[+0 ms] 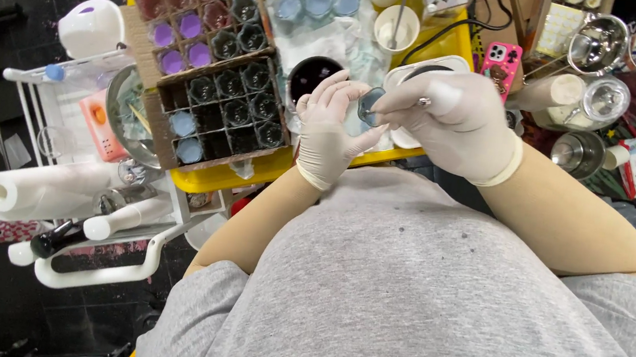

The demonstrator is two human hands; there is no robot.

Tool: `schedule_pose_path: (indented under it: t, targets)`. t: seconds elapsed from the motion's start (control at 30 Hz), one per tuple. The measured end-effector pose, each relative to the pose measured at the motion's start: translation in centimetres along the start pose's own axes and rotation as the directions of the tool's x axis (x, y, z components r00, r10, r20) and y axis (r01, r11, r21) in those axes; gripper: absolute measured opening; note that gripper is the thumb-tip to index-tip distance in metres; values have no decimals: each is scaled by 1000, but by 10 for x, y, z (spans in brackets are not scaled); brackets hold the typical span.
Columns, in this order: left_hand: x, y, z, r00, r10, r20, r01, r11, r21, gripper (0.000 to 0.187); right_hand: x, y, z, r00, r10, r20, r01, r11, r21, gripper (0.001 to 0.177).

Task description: Preparing and mixing colored wax for candle making.

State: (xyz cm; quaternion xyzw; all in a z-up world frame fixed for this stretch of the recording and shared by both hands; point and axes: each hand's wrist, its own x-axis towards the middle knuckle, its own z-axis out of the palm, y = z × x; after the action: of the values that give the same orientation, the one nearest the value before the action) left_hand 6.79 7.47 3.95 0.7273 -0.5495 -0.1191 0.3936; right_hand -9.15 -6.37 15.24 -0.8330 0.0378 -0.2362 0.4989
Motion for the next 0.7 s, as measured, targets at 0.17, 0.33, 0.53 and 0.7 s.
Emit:
schedule_pose_path:
  t: [0.17, 0.33, 0.53, 0.7]
  targets:
    - [-10, -12, -11, 994, -19, -109, 17, 1000, -24, 52, 8, -11, 16, 999, 10, -34, -11, 1000, -14, 10]
    - [-15, -18, -21, 991, -29, -129, 18, 996, -87, 52, 18, -14, 28, 993, -119, -28, 112, 978, -174, 11]
    - [-19, -26, -25, 997, -35, -69, 28, 994, -104, 50, 33, -11, 39, 986, -167, 25, 169, 977, -130, 19]
    - [-20, -32, -29, 998, -22, -66, 15, 994, -112, 51, 43, -13, 48, 988, -140, 69, 146, 984, -105, 26]
